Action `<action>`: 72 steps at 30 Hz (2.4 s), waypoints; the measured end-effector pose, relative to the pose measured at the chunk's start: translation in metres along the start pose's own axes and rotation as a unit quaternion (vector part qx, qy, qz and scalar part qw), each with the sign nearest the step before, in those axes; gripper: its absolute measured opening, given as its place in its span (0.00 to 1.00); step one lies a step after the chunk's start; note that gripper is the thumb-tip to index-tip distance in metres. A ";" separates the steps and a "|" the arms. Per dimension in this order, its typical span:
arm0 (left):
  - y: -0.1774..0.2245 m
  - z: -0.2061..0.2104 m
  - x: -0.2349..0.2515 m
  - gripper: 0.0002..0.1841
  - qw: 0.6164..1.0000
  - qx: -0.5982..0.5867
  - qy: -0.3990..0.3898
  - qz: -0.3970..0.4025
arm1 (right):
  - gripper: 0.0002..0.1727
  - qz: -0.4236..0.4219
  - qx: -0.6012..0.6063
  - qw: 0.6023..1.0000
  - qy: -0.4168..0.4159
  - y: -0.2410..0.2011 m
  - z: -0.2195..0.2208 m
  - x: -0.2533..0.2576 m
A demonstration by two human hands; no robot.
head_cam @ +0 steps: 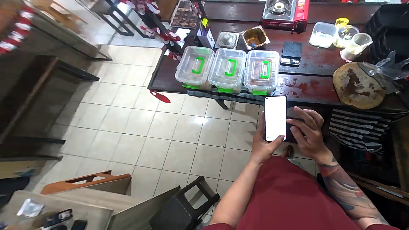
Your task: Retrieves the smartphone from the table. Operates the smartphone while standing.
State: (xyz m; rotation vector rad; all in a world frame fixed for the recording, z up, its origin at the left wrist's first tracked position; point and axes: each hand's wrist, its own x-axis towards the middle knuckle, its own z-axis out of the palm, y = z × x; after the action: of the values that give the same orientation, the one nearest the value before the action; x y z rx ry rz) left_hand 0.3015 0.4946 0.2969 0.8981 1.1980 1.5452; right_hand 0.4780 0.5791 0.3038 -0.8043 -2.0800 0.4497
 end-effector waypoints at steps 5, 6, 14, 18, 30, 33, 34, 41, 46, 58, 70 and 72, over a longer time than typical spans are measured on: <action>-0.006 -0.006 0.001 0.54 1.000 -0.018 -0.020 -0.006 | 0.16 0.003 0.002 1.000 0.009 -0.001 0.001 -0.001; -0.007 -0.008 0.001 0.52 0.999 -0.028 -0.033 -0.001 | 0.16 0.004 0.003 1.000 0.008 -0.001 0.002 -0.001; -0.016 -0.021 0.002 0.48 0.988 -0.125 -0.091 0.000 | 0.16 0.010 0.009 1.000 -0.005 0.000 0.006 0.000; -0.014 -0.023 0.002 0.49 0.987 -0.133 -0.094 0.003 | 0.16 0.003 0.008 1.000 -0.009 -0.002 0.009 0.001; -0.012 -0.028 -0.004 0.50 0.988 -0.120 -0.096 0.015 | 0.20 -0.019 -0.042 0.996 -0.076 -0.015 0.021 0.014; -0.010 -0.030 -0.006 0.51 0.988 -0.120 -0.096 0.017 | 0.22 -0.018 -0.042 0.995 -0.091 -0.020 0.024 0.019; -0.009 -0.031 -0.006 0.51 0.988 -0.119 -0.094 0.018 | 0.23 -0.019 -0.042 0.994 -0.095 -0.021 0.025 0.021; -0.008 -0.035 -0.009 0.50 0.991 -0.114 -0.071 0.026 | 0.24 -0.030 -0.035 0.992 -0.120 -0.024 0.031 0.034; -0.007 -0.035 -0.009 0.50 0.994 -0.102 -0.039 0.028 | 0.24 -0.025 0.002 0.992 -0.123 -0.016 0.032 0.043; -0.003 0.001 0.010 0.59 0.992 -0.012 0.125 -0.004 | 0.23 -0.064 0.062 0.987 -0.134 0.026 0.024 0.066; -0.024 0.055 0.046 0.52 0.990 -0.011 0.142 0.010 | 0.22 -0.072 0.097 0.981 -0.149 0.090 -0.008 0.087; -0.032 0.064 0.050 0.50 0.990 -0.041 0.134 0.020 | 0.22 -0.069 0.099 0.982 -0.145 0.104 -0.013 0.086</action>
State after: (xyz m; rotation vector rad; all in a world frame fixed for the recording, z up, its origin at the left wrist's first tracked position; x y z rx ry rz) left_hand 0.3544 0.5620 0.2817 0.6802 1.2999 1.7757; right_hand 0.4901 0.7143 0.3026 -0.4951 -2.2958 0.7196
